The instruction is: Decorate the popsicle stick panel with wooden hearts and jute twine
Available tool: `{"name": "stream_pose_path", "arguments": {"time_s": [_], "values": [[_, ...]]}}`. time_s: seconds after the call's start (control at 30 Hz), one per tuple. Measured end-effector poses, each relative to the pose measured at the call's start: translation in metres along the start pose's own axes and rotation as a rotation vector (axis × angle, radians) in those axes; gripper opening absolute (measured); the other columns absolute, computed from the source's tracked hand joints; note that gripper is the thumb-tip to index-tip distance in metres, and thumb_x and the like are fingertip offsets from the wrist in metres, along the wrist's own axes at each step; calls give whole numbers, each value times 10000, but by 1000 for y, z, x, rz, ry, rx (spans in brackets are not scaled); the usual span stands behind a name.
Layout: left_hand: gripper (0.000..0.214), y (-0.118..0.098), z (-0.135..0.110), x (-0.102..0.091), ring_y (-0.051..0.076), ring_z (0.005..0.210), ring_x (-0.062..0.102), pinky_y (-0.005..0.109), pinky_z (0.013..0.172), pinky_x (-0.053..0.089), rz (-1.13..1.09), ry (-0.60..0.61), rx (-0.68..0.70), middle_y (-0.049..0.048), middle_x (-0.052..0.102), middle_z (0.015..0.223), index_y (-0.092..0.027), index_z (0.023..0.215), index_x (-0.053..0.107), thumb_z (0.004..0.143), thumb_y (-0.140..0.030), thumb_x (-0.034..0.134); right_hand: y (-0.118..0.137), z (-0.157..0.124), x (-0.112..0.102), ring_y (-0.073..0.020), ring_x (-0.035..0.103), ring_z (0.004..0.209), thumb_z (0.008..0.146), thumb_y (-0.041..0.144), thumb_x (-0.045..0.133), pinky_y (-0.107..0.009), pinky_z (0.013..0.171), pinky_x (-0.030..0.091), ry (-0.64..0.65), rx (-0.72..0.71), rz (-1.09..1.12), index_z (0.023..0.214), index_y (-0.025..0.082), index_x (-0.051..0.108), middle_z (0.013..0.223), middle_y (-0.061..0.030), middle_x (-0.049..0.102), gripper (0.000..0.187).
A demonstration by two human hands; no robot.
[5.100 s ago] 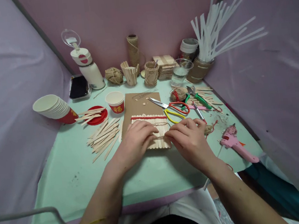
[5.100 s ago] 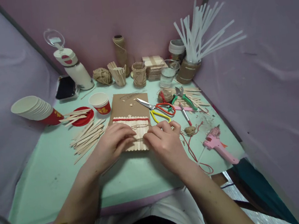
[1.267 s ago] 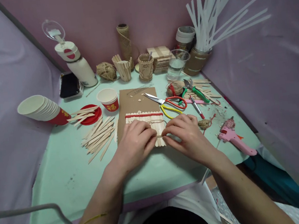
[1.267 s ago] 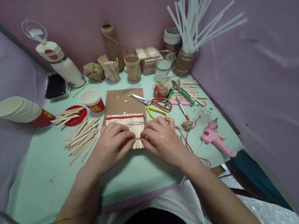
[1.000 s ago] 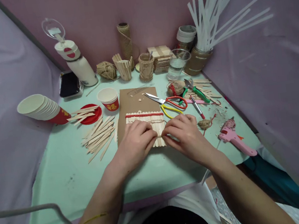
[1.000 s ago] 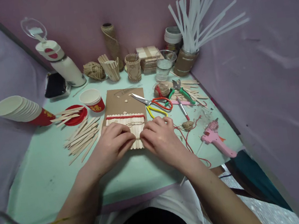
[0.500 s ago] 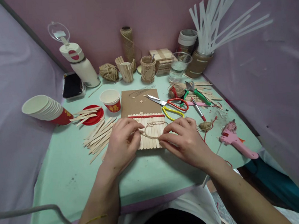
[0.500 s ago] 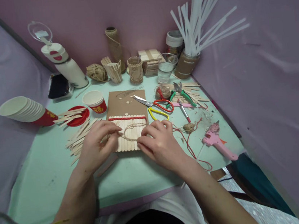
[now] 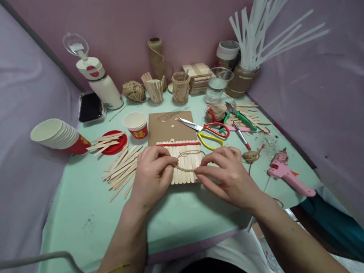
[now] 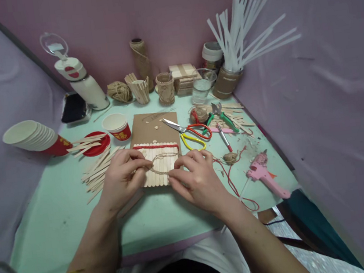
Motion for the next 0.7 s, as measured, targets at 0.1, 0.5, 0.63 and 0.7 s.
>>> {"name": "stream_pose_path", "arguments": {"time_s": [0.1, 0.5, 0.63, 0.7], "values": [[254, 1, -1, 2, 195, 868, 551, 387, 802, 421, 50, -14, 9, 42, 631, 877, -200, 854, 726, 835, -71, 508, -2, -1, -1, -214, 527, 921, 919, 274, 587, -413, 860, 307, -10, 11, 11, 914, 244, 726, 921, -22, 706, 142], [246, 2, -7, 7, 228, 937, 527, 425, 840, 386, 190, -66, 44, 52, 646, 941, -246, 916, 725, 845, -98, 542, -24, 2, 5, -234, 572, 974, 936, 246, 546, -412, 846, 361, -170, 201, 48, 1032, 242, 683, 988, -61, 676, 167], [240, 2, -6, 7, 237, 954, 523, 431, 842, 378, 204, -37, 37, 56, 649, 940, -235, 898, 725, 842, -93, 540, -21, 6, 9, -233, 575, 989, 933, 255, 551, -407, 857, 366, -158, 222, 79, 1033, 234, 677, 998, -66, 673, 163], [248, 2, -5, 7, 238, 962, 527, 432, 844, 375, 198, -33, 24, 57, 648, 939, -231, 904, 722, 837, -84, 534, -17, 6, 7, -227, 572, 978, 929, 256, 567, -401, 856, 359, -148, 203, 84, 1002, 235, 678, 983, -57, 676, 134]]}}
Point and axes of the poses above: each hand's wrist, its own z-axis towards the middle knuckle, its own x-axis out of the palm, y = z × x, the point moved 1 cm from there along z, towards the middle knuckle
